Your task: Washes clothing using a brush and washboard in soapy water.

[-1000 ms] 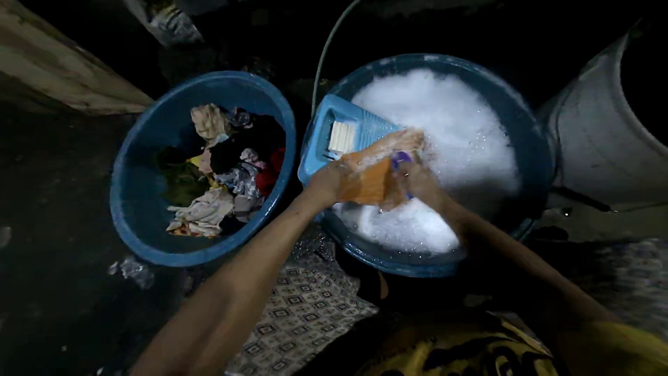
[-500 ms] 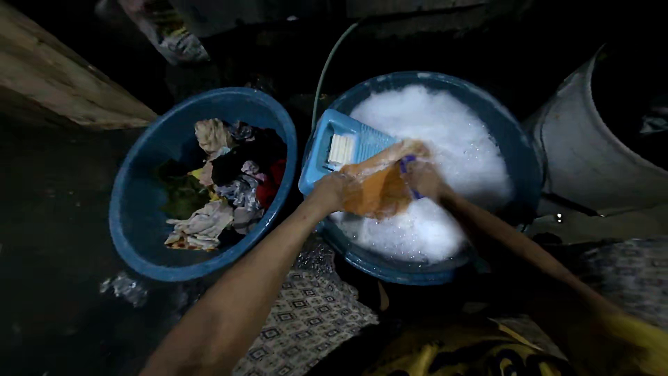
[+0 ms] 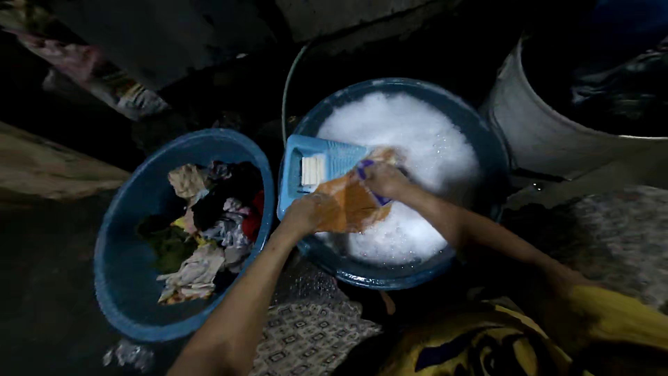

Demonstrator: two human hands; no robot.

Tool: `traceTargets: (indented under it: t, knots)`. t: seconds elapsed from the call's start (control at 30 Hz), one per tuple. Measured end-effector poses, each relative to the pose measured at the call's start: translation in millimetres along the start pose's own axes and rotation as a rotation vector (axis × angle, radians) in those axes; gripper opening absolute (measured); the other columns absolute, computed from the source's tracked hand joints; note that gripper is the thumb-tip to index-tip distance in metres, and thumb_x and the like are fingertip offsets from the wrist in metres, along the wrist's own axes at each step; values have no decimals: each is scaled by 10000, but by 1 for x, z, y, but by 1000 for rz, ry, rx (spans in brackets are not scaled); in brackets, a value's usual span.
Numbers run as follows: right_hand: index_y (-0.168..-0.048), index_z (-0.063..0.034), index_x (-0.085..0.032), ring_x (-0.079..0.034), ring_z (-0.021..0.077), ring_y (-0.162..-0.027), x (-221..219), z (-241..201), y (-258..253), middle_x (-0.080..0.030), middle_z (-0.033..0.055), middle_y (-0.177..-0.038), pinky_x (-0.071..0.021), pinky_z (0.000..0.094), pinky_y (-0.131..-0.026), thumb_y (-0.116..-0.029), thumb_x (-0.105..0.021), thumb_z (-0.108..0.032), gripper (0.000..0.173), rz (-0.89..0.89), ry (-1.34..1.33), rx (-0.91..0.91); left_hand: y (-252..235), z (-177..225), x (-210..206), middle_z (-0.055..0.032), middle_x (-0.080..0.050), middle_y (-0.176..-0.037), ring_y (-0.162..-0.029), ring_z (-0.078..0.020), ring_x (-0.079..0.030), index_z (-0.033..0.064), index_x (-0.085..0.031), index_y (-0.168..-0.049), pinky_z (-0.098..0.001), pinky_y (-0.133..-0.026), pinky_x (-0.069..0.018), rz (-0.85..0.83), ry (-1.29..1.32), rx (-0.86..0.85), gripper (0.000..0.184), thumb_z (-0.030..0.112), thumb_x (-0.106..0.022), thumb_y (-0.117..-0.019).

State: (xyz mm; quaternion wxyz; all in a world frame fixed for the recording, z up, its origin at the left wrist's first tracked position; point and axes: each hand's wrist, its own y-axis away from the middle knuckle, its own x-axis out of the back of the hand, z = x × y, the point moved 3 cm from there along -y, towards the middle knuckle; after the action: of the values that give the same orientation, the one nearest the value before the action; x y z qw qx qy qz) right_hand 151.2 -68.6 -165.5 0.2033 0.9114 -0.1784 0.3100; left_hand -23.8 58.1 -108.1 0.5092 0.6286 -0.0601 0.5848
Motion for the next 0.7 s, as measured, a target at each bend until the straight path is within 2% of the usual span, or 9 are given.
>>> traceTargets:
  t: [0.07, 0.1, 0.17, 0.23, 0.33, 0.43, 0.5, 0.6, 0.7]
  knots:
    - [-1077, -33, -703, -693, 379, -920, -12, -23, 7, -705, 196, -983, -549, 613, -810, -1023, -628, -253, 239, 6, -101, 65, 2, -1, -1, -234, -522, -1479, -1362, -438, -498, 21, -554, -1427, -634, -1118, -382, -2, 12, 30, 495, 68, -691, -954]
    - [-1071, -27, -698, -693, 379, -937, -13, -23, 3, -704, 196, -994, -546, 614, -820, -1021, -626, -244, 234, 15, -117, 68, 4, -2, -1, -233, -506, -1496, -1377, -433, -486, 17, -540, -1439, -626, -1129, -375, -6, 12, 39, 512, 80, -695, -955]
    - [-1101, -3, -693, -680, 383, -1020, -7, -10, -6, -696, 213, -1074, -532, 617, -895, -1016, -620, -218, 243, 71, -138, 28, 8, -7, 0, -254, -527, -1461, -1350, -446, -503, -1, -554, -1417, -631, -1113, -386, 8, 50, 44, 513, 125, -723, -949]
    - [-1124, 16, -680, -674, 386, -1039, 7, 10, -10, -692, 230, -1097, -521, 611, -922, -1026, -616, -216, 260, 200, -202, -27, 9, -13, 0, -245, -579, -1404, -1306, -424, -550, 4, -586, -1389, -612, -1092, -420, 47, 103, 39, 531, 199, -768, -929]
    - [-1084, 6, -672, -672, 354, -951, 20, 37, -12, -687, 210, -1022, -528, 580, -857, -1022, -610, -221, 244, 380, -293, -88, 10, -18, -6, -223, -568, -1425, -1311, -399, -551, 27, -578, -1411, -601, -1091, -429, 91, 149, 35, 606, 289, -795, -909]
    - [-1042, 19, -666, -652, 331, -886, 21, 42, -11, -670, 200, -956, -517, 559, -816, -1023, -617, -230, 254, 408, -300, -78, 10, -16, -6, -213, -563, -1432, -1331, -384, -537, 35, -584, -1403, -595, -1102, -422, 88, 144, 34, 635, 381, -784, -910]
    - [-1026, 15, -654, -637, 311, -818, 21, 39, -10, -655, 181, -894, -515, 534, -769, -1024, -619, -234, 251, 407, -249, -44, 9, -12, -6, -202, -567, -1426, -1315, -385, -547, 53, -581, -1413, -598, -1082, -440, 82, 117, 61, 650, 342, -819, -882]
    - [-1063, 15, -652, -647, 314, -803, 26, 44, -10, -670, 183, -894, -524, 537, -762, -1023, -621, -225, 245, 424, -191, -10, 9, -6, -12, -211, -524, -1468, -1322, -411, -538, 68, -531, -1468, -620, -1059, -457, 73, 19, 76, 711, 263, -840, -858]
    - [-1153, 50, -643, -678, 348, -932, 44, 80, -11, -684, 239, -1044, -543, 554, -857, -1023, -607, -204, 287, 496, -220, -55, 8, -8, -15, -202, -468, -1527, -1316, -425, -539, 68, -485, -1504, -636, -1033, -470, 71, -29, 82, 767, 252, -845, -852]
